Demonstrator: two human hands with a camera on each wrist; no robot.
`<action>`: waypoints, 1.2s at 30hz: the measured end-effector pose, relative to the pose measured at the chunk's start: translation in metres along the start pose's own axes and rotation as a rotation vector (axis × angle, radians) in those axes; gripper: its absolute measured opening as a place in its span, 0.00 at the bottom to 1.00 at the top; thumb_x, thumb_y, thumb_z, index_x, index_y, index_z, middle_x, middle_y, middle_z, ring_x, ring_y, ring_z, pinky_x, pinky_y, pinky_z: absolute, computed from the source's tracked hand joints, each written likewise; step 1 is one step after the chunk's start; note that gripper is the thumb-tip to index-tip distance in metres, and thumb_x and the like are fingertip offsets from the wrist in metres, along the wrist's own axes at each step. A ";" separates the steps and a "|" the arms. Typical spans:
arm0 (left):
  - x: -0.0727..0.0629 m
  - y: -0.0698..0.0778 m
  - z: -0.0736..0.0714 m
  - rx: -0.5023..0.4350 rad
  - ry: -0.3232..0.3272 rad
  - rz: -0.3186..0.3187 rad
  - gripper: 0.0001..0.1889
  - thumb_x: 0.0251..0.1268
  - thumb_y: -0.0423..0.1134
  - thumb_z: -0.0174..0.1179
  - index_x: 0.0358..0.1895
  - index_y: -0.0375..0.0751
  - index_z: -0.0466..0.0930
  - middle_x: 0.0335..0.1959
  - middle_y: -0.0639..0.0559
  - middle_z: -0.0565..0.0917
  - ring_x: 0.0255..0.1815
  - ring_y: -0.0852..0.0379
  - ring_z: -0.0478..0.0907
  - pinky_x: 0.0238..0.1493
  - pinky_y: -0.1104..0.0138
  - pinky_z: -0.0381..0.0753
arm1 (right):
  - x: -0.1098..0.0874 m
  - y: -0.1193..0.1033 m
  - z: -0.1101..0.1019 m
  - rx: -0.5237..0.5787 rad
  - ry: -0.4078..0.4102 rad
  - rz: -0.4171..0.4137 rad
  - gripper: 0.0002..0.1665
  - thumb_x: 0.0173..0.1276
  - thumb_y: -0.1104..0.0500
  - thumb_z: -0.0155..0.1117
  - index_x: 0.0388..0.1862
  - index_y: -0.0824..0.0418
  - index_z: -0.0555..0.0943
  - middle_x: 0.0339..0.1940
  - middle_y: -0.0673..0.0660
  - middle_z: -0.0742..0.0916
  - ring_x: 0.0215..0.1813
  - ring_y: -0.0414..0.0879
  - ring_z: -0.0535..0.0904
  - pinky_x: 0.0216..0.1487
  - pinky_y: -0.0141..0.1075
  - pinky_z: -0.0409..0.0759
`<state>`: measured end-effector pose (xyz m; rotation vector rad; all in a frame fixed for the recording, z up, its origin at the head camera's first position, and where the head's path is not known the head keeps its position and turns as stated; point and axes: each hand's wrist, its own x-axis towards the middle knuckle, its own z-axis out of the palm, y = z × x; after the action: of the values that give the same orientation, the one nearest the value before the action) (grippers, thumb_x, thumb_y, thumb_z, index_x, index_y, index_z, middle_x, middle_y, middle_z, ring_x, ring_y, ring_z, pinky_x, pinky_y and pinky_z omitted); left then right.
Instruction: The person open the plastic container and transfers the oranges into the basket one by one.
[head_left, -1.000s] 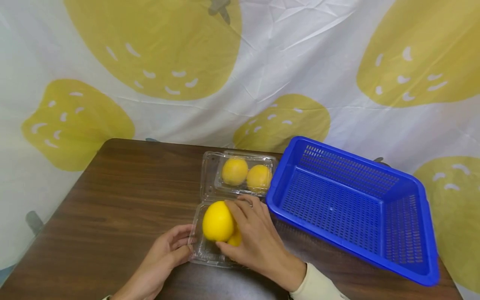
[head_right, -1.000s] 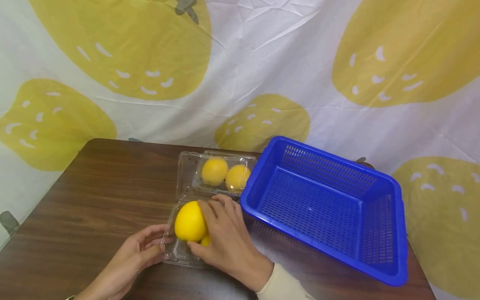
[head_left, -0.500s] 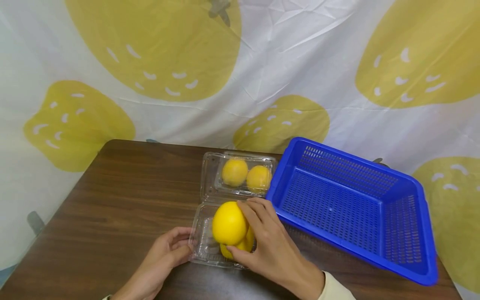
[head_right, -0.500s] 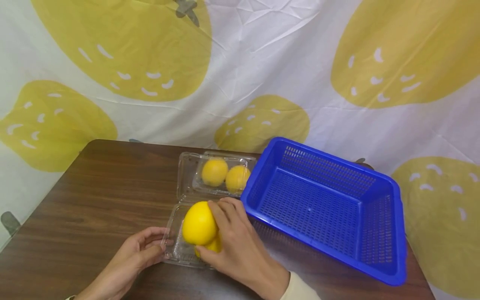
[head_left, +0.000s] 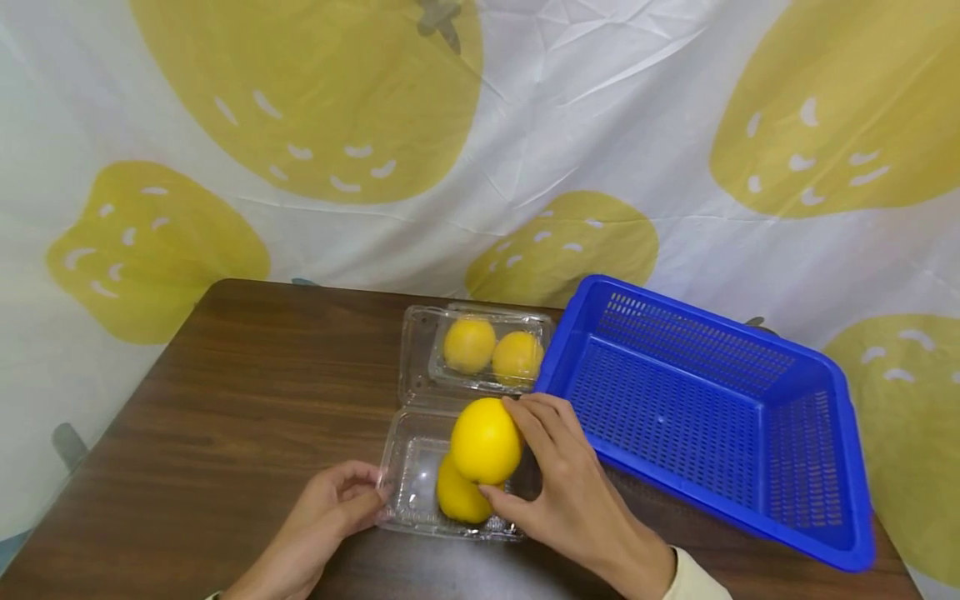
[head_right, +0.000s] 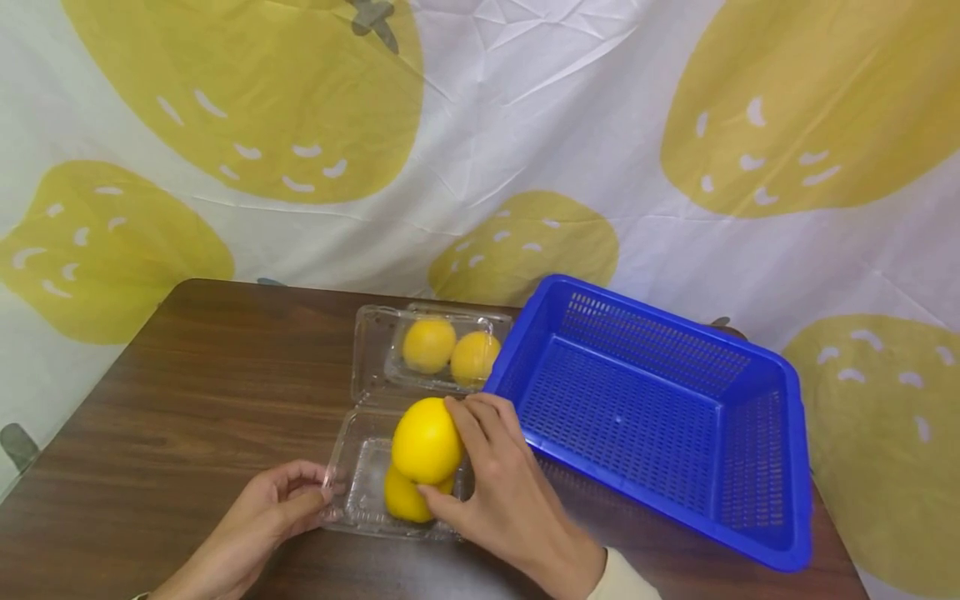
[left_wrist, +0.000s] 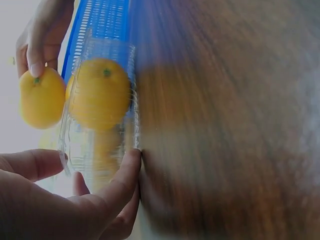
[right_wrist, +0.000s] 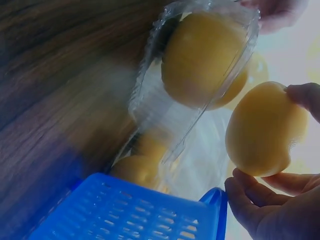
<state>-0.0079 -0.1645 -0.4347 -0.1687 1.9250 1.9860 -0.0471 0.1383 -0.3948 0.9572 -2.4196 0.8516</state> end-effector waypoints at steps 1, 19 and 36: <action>0.000 0.000 0.000 -0.001 -0.001 0.001 0.19 0.77 0.29 0.63 0.61 0.17 0.74 0.53 0.36 0.86 0.50 0.49 0.85 0.57 0.64 0.91 | 0.000 0.001 -0.001 -0.001 0.002 0.006 0.55 0.50 0.51 0.91 0.76 0.65 0.77 0.66 0.61 0.85 0.68 0.56 0.76 0.68 0.55 0.86; -0.003 -0.003 -0.002 -0.017 0.015 -0.034 0.19 0.79 0.31 0.63 0.61 0.16 0.76 0.55 0.36 0.85 0.51 0.51 0.85 0.59 0.61 0.92 | -0.009 0.015 -0.030 0.002 0.049 0.079 0.52 0.54 0.49 0.91 0.75 0.64 0.79 0.66 0.58 0.86 0.70 0.58 0.76 0.74 0.42 0.77; -0.004 -0.003 -0.003 -0.026 0.026 -0.041 0.18 0.80 0.32 0.62 0.61 0.18 0.77 0.57 0.38 0.84 0.53 0.51 0.85 0.60 0.62 0.91 | -0.010 0.034 -0.068 -0.040 0.096 0.118 0.46 0.63 0.41 0.83 0.70 0.68 0.81 0.62 0.62 0.88 0.68 0.62 0.76 0.78 0.32 0.68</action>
<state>-0.0037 -0.1686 -0.4363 -0.2403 1.8967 1.9927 -0.0557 0.2081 -0.3637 0.7484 -2.4198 0.8660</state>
